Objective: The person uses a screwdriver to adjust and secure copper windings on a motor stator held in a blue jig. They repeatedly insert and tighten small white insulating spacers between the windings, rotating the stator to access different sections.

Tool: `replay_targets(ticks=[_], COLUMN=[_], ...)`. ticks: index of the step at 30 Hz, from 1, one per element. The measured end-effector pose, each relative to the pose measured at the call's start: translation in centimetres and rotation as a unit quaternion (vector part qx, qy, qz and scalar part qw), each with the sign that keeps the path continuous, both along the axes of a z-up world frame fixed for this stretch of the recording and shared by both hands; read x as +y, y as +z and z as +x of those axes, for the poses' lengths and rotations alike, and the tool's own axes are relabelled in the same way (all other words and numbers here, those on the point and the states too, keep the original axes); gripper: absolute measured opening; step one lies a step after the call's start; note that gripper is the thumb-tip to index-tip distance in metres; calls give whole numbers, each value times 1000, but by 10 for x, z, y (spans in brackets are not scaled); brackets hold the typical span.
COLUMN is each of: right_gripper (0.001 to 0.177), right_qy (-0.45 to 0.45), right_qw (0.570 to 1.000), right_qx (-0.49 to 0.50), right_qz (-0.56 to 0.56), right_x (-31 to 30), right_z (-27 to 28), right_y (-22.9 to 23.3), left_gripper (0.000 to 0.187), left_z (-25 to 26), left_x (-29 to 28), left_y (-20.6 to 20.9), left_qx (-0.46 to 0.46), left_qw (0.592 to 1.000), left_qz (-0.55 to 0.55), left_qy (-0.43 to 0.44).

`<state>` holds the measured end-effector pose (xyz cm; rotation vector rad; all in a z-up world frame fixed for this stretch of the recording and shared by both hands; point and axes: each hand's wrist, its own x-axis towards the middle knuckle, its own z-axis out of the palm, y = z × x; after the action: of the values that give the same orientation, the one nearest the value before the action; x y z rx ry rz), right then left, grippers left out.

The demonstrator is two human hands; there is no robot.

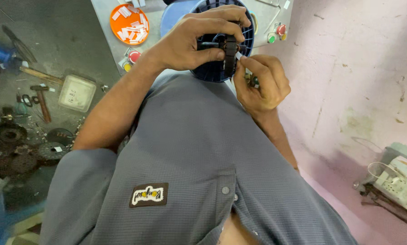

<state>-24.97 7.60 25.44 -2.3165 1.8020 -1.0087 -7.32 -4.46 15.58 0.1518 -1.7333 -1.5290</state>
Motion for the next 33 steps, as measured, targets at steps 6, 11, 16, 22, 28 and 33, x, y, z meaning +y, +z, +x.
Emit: replay_targets(ticks=[6,11,16,22,28,33], right_gripper=[24,18,16,15,17,19], right_qy=[22,1,58,42,50,5], right_qw=[997,988,932,886,882,890], right_qx=[48,9,-163,-243,-237,-171], right_qz=[47,153,319,393,403,422], right_x=[-6,-13,-38,-45,-54,-59], right_z=[-1,-8,-42,-60,-61,-51], right_y=[15,26,26,23,19,26], left_gripper=[27,31,34,48,52,50], left_z=[-1,-1,-3,-2,-6,-7], left_x=[0,0,1,0,-1,-1], left_y=[-4,-6,-8,-11,-18,-21], left_qx=[23,14,21,42,40,74], left_qw=[1000,1000,1000,998,997,995], left_qz=[3,22,18,42,62,55], left_qy=[-3,-5,-2,-22,-27,-34])
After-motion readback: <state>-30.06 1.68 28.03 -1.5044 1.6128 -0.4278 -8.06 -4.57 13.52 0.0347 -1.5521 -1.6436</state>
